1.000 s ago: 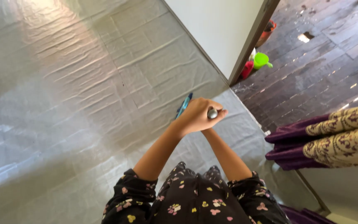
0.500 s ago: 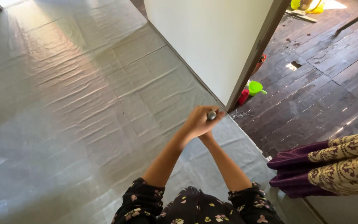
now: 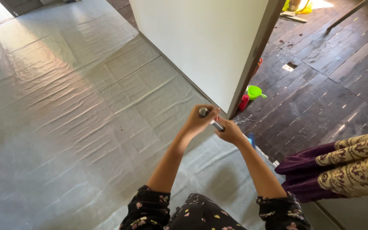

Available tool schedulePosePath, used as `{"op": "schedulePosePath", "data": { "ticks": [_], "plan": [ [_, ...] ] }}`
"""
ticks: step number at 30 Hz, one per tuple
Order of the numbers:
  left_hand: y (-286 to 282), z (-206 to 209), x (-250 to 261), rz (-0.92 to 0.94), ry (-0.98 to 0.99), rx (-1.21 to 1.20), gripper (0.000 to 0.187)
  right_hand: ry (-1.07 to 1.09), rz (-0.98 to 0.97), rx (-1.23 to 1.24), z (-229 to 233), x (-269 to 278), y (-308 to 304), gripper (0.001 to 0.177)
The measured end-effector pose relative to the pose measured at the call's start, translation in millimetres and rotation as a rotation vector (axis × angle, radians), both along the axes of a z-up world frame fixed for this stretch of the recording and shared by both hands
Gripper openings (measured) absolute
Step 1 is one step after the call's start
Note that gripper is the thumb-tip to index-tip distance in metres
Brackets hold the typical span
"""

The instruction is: The person pushes a mop across the floor surface to clean it, moving through several areas of the room.

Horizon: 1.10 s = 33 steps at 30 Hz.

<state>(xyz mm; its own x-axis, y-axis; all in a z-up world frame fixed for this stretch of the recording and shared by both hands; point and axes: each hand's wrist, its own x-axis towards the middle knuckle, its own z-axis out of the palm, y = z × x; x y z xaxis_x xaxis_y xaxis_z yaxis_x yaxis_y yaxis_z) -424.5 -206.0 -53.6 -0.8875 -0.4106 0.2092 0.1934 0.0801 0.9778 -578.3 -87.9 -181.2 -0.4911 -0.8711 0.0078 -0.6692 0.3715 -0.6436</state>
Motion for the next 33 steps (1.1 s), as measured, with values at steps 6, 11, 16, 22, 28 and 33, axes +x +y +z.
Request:
{"op": "schedulePosePath", "data": {
  "ticks": [6, 11, 16, 22, 28, 33],
  "plan": [
    [-6.4, -98.3, 9.8, -0.084, -0.016, 0.103, 0.027, 0.039, 0.270, -0.067, -125.9, -21.5, -5.0, 0.022],
    [-19.3, -66.4, 44.3, 0.093, -0.180, -0.014, 0.029, -0.329, 0.085, -0.188, -176.0, 38.1, -44.3, 0.007],
    [-21.9, -26.4, 72.8, 0.339, -0.217, -0.551, 0.024, -0.667, 0.196, -0.340, -161.5, 112.4, -114.4, 0.007],
    [-14.8, -70.8, 64.3, 0.029, -0.532, -0.853, 0.024, -0.579, 0.156, -0.450, -133.6, 159.0, -139.1, 0.011],
    [-12.2, -15.7, 71.2, 0.103, -0.309, -0.834, 0.032, -0.744, 0.258, -0.629, -77.2, 131.1, -131.7, 0.017],
    [-19.7, 58.4, 52.5, 0.222, -0.060, -0.683, 0.026, -0.820, 0.294, -0.754, -35.7, 76.5, -131.9, 0.022]
  ]
}}
